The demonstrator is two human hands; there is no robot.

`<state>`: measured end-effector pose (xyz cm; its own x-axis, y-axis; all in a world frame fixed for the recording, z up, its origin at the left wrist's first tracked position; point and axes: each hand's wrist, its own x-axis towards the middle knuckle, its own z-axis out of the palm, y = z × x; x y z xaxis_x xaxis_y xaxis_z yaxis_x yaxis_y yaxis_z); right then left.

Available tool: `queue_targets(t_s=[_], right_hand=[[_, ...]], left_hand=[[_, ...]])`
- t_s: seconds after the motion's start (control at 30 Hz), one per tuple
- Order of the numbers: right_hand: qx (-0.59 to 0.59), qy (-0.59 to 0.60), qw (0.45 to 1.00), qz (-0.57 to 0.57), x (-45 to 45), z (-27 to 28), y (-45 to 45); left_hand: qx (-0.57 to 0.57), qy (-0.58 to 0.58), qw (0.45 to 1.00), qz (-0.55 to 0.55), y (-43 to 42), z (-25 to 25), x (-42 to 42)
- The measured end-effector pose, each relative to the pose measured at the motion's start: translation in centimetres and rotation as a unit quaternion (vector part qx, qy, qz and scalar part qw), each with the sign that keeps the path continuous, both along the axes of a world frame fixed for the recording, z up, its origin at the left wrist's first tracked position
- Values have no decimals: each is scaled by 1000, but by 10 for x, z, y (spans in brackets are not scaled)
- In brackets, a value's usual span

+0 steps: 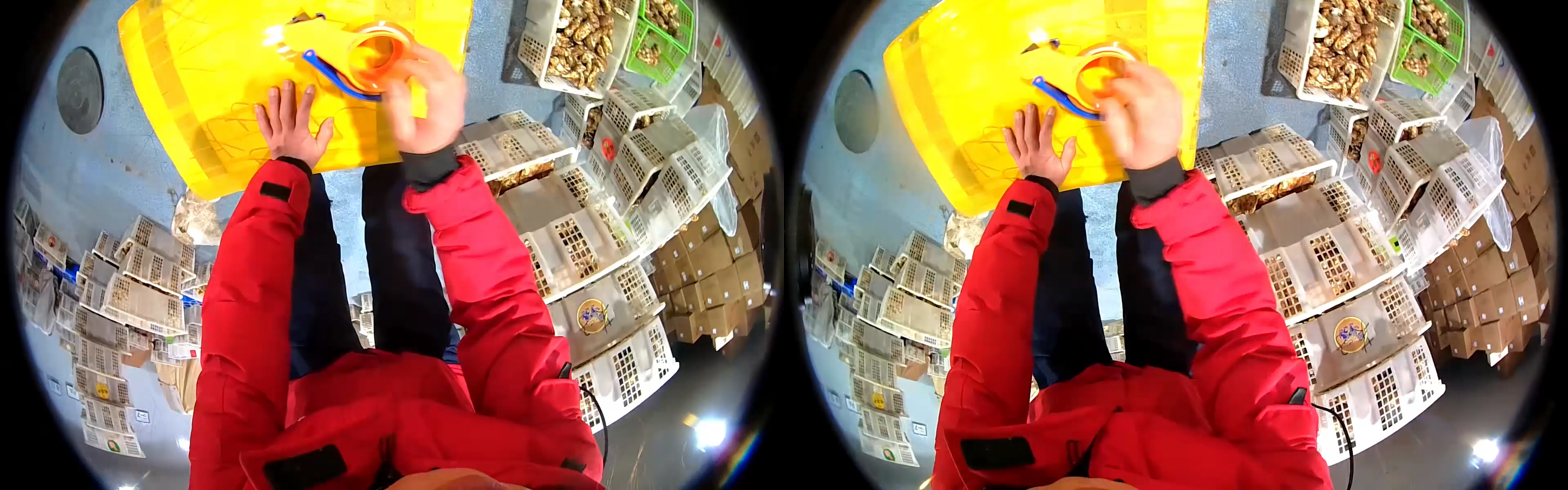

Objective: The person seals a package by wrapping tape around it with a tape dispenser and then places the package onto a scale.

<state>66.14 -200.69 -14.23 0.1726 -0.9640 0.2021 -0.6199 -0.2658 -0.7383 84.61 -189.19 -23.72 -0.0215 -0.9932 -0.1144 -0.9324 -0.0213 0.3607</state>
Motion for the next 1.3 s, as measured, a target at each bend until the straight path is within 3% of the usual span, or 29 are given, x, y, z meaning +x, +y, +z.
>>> queue_targets(t_s=[0.07, 0.13, 0.2, 0.3, 0.47, 0.57, 0.67, 0.83, 0.93, 0.97, 1.0, 1.17, 1.23, 1.27, 1.3], right_hand=[[36, -15, 982, -187, -41, -17, 19], [154, 39, 937, -310, -71, -88, 67], [222, 114, 912, -325, -48, -97, 74], [285, 91, 869, -394, -41, -104, 67], [281, 117, 870, -388, -53, -104, 61], [299, 108, 861, -397, -55, -103, 58], [366, 99, 838, -393, -58, -95, 46], [435, -38, 810, -391, -62, -110, -23], [377, -3, 872, -312, -60, -118, -91], [313, -51, 912, -259, -63, -119, -113], [290, -15, 931, -220, -69, -156, -128], [397, -175, 882, -183, -62, -138, -199], [432, -114, 877, -176, -64, -126, -208], [405, -290, 858, -125, -60, -138, -214], [446, -289, 831, -168, -67, -147, -215]], left_hand=[[0, -11, 1000, -3, 1, 0, 0], [-6, -21, 1000, -3, -1, 2, -2], [-13, -25, 1000, -1, -1, 1, -5], [-22, -26, 999, 0, -4, -3, -3], [-15, 14, 1000, 5, -26, 10, -1], [-80, -56, 993, 69, -45, -6, -3], [-104, -68, 990, 60, -47, -7, -7], [-107, -102, 988, 44, -40, -18, -2], [-90, -73, 992, 51, -43, -10, -5], [-81, -82, 992, 45, -43, -10, -4], [-75, -78, 993, 46, -42, -9, -4], [-75, -56, 994, 55, -43, -11, -4], [-73, -52, 995, 54, -42, -10, -3], [-76, -46, 995, 53, -43, -8, -1], [-79, -39, 995, 52, -42, -8, -1]])
